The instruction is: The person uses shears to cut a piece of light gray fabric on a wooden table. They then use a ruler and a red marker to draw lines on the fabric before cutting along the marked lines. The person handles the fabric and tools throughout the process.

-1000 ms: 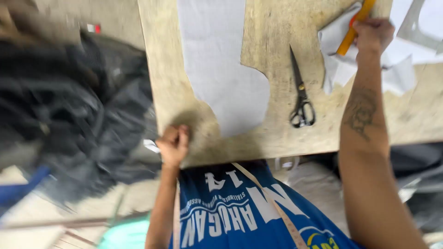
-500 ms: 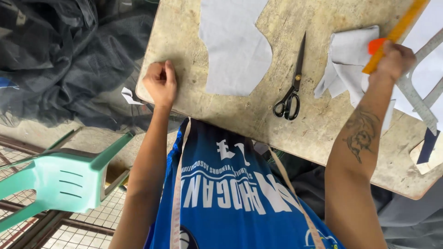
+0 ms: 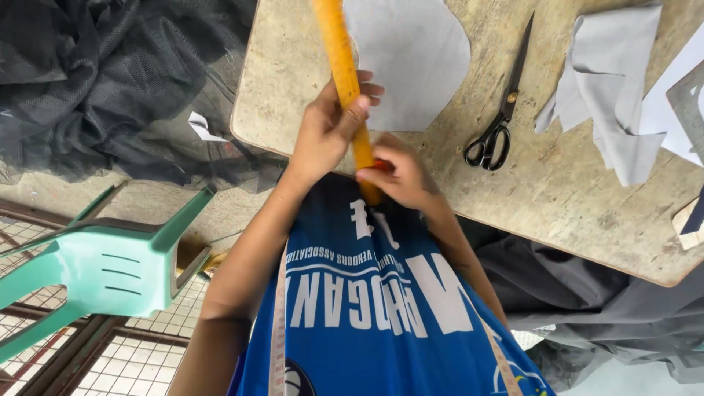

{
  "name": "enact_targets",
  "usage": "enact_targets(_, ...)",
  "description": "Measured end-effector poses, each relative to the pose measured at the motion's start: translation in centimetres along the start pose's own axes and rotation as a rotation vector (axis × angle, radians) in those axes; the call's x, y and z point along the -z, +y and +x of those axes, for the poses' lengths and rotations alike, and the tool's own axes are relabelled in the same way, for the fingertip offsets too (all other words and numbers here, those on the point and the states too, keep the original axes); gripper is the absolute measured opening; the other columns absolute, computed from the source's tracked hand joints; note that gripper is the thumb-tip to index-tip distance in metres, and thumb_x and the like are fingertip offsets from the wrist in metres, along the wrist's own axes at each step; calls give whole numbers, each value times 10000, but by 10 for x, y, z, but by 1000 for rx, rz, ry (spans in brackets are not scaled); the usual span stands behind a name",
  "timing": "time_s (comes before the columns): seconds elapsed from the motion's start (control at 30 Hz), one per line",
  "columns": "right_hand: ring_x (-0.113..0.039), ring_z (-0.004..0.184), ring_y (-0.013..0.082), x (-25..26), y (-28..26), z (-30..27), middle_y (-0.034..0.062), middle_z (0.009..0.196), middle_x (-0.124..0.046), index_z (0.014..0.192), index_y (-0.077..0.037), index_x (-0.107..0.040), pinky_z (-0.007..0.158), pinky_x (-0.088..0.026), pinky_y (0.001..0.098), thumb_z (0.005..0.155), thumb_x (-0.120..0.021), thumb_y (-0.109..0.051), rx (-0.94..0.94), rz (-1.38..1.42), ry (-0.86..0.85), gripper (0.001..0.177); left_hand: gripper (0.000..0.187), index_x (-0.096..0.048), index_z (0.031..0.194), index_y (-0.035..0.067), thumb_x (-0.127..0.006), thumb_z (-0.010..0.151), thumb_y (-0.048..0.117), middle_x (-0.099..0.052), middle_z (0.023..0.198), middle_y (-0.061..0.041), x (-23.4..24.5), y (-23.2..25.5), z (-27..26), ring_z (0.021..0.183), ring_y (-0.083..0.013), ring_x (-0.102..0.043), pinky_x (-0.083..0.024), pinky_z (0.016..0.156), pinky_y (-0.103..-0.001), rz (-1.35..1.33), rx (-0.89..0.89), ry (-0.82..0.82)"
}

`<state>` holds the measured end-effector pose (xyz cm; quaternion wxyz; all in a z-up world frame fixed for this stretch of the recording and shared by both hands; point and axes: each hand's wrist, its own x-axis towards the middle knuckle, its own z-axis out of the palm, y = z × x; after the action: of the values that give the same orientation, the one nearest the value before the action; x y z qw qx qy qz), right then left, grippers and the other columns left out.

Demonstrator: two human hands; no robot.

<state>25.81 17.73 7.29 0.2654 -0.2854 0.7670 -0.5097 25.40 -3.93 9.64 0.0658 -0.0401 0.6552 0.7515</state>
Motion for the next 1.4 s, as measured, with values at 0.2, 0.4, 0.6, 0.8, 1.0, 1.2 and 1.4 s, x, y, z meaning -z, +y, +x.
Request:
enact_targets(0.2,-590,842,158,-14,-2,6,20,970,-624,963,-138,-630,773,-496,271,947,-877,-244,-34,158,-74,269,328,-530,1207,168,-543,1124,486,-695,913,-21,52,74,-3,615,-125,-613,-558,563,-279,-146,-151,580)
enact_targets(0.4,-500,673,75,0,36,-31,-62,801,-578,922,-188,-625,606,-435,196,969,-783,-282,-594,286,66,190,658,-699,1497,-44,-325,1271,448,-635,1177,-195,90,38,-10,1072,-380,-566,-396,878,-514,1054,-525,191)
enact_targets(0.6,-587,802,67,6,66,-39,-43,908,-698,1020,-156,-735,732,-480,213,1005,-787,-176,-490,160,302,57,204,-828,1277,158,-805,1095,249,-692,1022,-20,65,-72,-6,860,-218,-615,-447,734,-380,1149,-424,133)
enact_targets(0.8,-545,680,37,2,70,-33,-38,821,-707,994,-115,-773,601,-425,180,1024,-778,-105,-242,45,432,32,355,-810,1302,169,-801,1069,436,-655,1055,-32,52,-87,-8,904,-287,-606,-442,756,-442,1144,-319,226)
enact_targets(1.0,-646,744,193,8,49,-20,97,954,-709,1046,-16,-733,591,-510,288,1028,-713,-26,34,-394,626,29,201,-642,842,136,-757,766,-11,-618,800,10,24,-111,-4,712,-186,-577,-479,665,-321,1175,-240,287)
enact_targets(1.2,-619,689,181,13,64,-33,103,937,-698,1049,-14,-742,558,-470,276,1004,-727,16,-49,-405,716,56,162,-652,684,144,-712,559,61,-622,727,-10,-4,-128,2,659,-291,-609,-440,653,-401,1311,-183,359)
enact_targets(1.4,-689,842,213,10,82,-43,80,959,-726,1057,-44,-730,703,-575,334,973,-739,-21,-121,-449,699,87,171,-775,762,148,-759,609,73,-711,786,-7,-3,-126,6,712,-329,-683,-510,744,-421,1203,-20,268)
